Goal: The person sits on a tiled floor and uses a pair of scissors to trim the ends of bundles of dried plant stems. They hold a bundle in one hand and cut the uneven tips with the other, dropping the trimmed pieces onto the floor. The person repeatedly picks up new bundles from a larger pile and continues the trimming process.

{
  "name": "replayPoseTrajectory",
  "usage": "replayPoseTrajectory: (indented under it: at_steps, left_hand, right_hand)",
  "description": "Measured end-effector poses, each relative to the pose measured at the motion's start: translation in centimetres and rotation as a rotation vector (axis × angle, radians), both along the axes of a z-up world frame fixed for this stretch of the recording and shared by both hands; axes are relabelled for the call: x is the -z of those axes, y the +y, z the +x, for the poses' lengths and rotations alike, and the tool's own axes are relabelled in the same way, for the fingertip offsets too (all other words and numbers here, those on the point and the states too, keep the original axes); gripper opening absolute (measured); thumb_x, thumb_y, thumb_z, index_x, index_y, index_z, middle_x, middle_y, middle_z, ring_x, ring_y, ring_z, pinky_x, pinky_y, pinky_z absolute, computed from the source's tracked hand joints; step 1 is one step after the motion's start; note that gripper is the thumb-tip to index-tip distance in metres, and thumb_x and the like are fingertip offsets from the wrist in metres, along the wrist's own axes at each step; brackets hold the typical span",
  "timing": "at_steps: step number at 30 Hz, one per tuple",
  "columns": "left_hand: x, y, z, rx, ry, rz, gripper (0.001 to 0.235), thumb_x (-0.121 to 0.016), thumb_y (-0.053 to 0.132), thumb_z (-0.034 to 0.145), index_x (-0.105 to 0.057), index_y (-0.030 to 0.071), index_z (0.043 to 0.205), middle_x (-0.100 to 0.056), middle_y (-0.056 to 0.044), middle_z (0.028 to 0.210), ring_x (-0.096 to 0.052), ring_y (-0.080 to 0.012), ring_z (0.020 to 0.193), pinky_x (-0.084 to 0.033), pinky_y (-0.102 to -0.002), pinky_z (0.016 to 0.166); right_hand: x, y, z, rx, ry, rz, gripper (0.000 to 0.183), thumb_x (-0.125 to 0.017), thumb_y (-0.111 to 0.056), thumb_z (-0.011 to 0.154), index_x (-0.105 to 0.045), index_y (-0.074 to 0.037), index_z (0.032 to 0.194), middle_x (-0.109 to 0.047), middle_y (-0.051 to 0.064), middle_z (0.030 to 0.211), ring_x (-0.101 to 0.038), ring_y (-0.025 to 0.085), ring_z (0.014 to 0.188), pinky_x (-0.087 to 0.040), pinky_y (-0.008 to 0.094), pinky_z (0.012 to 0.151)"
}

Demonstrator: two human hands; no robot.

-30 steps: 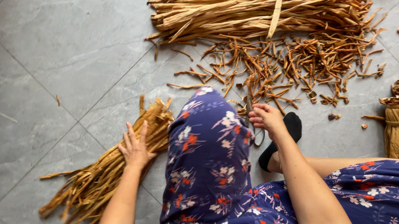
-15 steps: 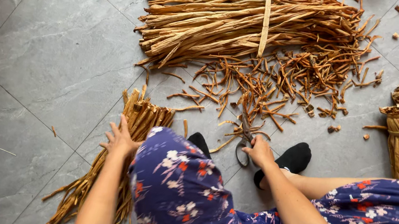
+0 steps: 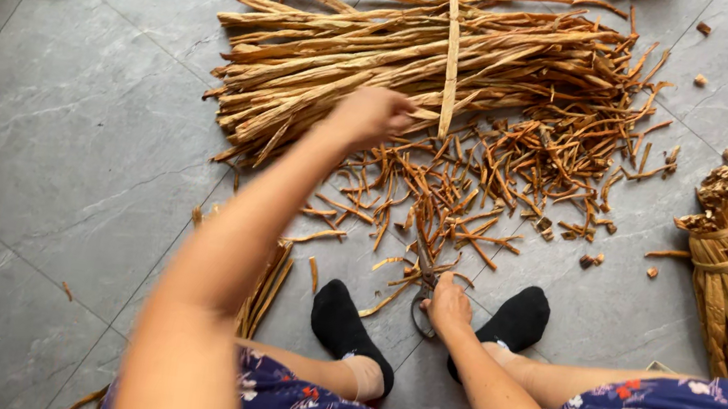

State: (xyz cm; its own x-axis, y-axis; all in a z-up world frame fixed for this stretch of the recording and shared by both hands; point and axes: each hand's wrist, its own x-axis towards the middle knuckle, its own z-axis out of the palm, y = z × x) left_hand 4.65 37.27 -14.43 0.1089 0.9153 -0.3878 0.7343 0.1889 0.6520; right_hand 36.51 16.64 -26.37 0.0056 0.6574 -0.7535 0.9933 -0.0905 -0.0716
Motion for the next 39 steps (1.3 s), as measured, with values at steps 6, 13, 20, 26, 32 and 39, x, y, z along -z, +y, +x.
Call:
replayPoseTrajectory:
  at_steps: [6, 13, 20, 26, 32, 39]
  left_hand:
    - [7.3, 5.0, 10.5, -0.417, 0.197, 0.08, 0.083, -0.08, 0.047, 0.076, -0.046, 0.001, 0.137, -0.061, -0.018, 0.112, -0.062, -0.0323, 0.103, -0.056, -0.045, 0.084]
    - [13.2, 4.8, 5.5, -0.482, 0.131, 0.342, 0.02, -0.063, 0.007, 0.092, -0.061, 0.006, 0.112, -0.063, -0.016, 0.106, -0.067, -0.0274, 0.094, -0.059, -0.042, 0.079]
    - [11.4, -1.6, -12.6, -0.236, 0.617, 0.386, 0.046, -0.068, 0.006, 0.078, -0.063, 0.013, 0.124, -0.062, -0.01, 0.123, -0.059, -0.0274, 0.112, -0.056, -0.043, 0.084]
    - [11.5, -3.7, -14.8, -0.214, 0.796, 0.103, 0.117, -0.094, 0.049, 0.054, -0.046, 0.013, 0.153, -0.052, -0.013, 0.137, -0.049, -0.0327, 0.123, -0.046, -0.05, 0.091]
    - [10.8, -3.9, -13.2, -0.131, 0.925, 0.103, 0.052, -0.087, 0.039, 0.074, -0.06, 0.021, 0.116, -0.062, -0.008, 0.124, -0.053, -0.0298, 0.122, -0.045, -0.046, 0.095]
    - [1.0, -3.4, -12.5, -0.111, 0.59, -0.069, 0.066, -0.084, 0.043, 0.084, -0.055, 0.006, 0.131, -0.071, -0.022, 0.115, -0.068, -0.0403, 0.107, -0.054, -0.051, 0.092]
  right_hand:
    - [-0.4, 0.1, 0.1, 0.016, 0.015, -0.016, 0.064, -0.089, -0.026, 0.077, -0.05, -0.004, 0.122, -0.069, 0.026, 0.112, -0.068, 0.044, 0.107, -0.056, 0.051, 0.089]
    - [-1.1, 0.3, 0.1, -0.004, 0.039, -0.026, 0.062, -0.089, -0.026, 0.078, -0.051, -0.002, 0.12, -0.069, 0.028, 0.11, -0.068, 0.044, 0.106, -0.056, 0.051, 0.089]
    - [-1.5, 0.9, -0.3, -0.004, 0.023, -0.042, 0.059, -0.089, -0.025, 0.078, -0.053, -0.001, 0.117, -0.069, 0.027, 0.11, -0.069, 0.043, 0.106, -0.055, 0.051, 0.091]
    - [-1.5, 0.9, -0.4, 0.003, 0.006, -0.057, 0.059, -0.089, -0.026, 0.078, -0.053, -0.001, 0.117, -0.07, 0.026, 0.109, -0.069, 0.042, 0.106, -0.056, 0.051, 0.09]
    - [-1.5, 0.8, -0.3, 0.008, 0.028, -0.037, 0.06, -0.089, -0.025, 0.078, -0.052, 0.0, 0.118, -0.072, 0.025, 0.108, -0.069, 0.042, 0.106, -0.055, 0.05, 0.09]
    - [-0.3, 0.4, 0.4, 0.002, 0.052, -0.026, 0.06, -0.089, -0.025, 0.077, -0.053, -0.001, 0.119, -0.072, 0.024, 0.109, -0.07, 0.041, 0.107, -0.055, 0.051, 0.091]
